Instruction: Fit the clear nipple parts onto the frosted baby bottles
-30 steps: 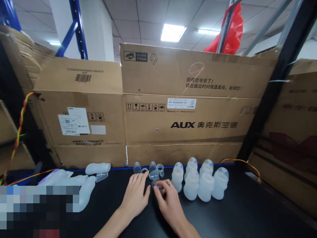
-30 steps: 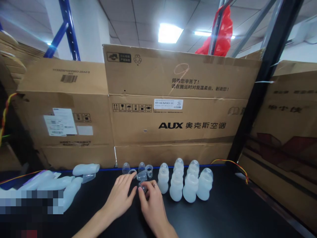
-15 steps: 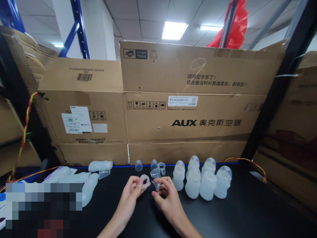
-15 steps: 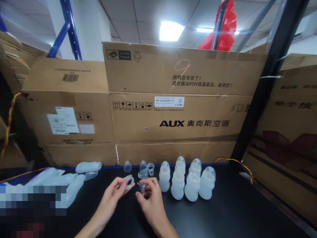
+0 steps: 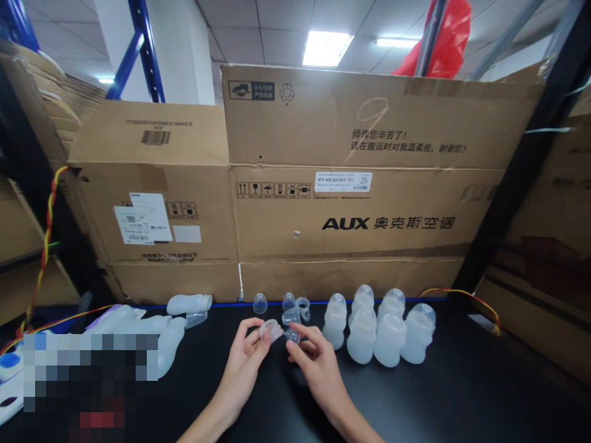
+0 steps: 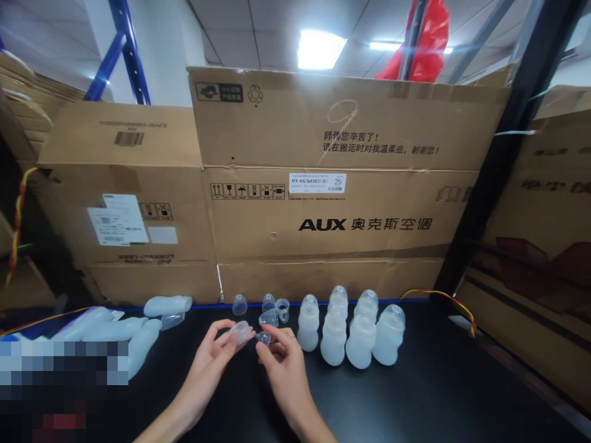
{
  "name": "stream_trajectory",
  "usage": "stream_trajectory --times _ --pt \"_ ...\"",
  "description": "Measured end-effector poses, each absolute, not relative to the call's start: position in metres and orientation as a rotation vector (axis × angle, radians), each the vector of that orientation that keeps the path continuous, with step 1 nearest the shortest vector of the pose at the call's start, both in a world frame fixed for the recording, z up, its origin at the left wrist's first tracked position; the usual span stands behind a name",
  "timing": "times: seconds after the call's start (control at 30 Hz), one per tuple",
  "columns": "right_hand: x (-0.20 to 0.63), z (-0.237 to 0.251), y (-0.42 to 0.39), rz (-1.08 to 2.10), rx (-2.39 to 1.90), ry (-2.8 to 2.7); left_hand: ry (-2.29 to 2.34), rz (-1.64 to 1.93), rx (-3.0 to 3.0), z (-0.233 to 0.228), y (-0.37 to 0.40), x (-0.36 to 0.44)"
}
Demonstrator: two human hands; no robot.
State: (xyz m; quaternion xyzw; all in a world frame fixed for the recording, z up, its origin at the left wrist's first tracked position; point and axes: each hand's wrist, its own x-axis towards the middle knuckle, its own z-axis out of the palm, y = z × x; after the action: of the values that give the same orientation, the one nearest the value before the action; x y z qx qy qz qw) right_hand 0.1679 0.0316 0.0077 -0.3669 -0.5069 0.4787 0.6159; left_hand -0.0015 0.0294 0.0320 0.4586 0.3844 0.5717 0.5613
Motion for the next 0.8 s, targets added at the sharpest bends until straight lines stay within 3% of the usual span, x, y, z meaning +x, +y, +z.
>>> stream_trajectory --times 0.33,0.67,0.8 --pt "0.166 0.021 0.024 1.304 -0.868 -1.098 0.89 1.158 1.412 0.027 0.017 0.004" --pt "0.17 0.03 0.015 1.056 -0.943 -1.347 0.928 1.081 1.527 0.029 0.007 0.003" --pt "0.17 0.032 0.012 1.159 -0.842 -1.348 0.889 1.07 1.539 0.027 0.006 0.003"
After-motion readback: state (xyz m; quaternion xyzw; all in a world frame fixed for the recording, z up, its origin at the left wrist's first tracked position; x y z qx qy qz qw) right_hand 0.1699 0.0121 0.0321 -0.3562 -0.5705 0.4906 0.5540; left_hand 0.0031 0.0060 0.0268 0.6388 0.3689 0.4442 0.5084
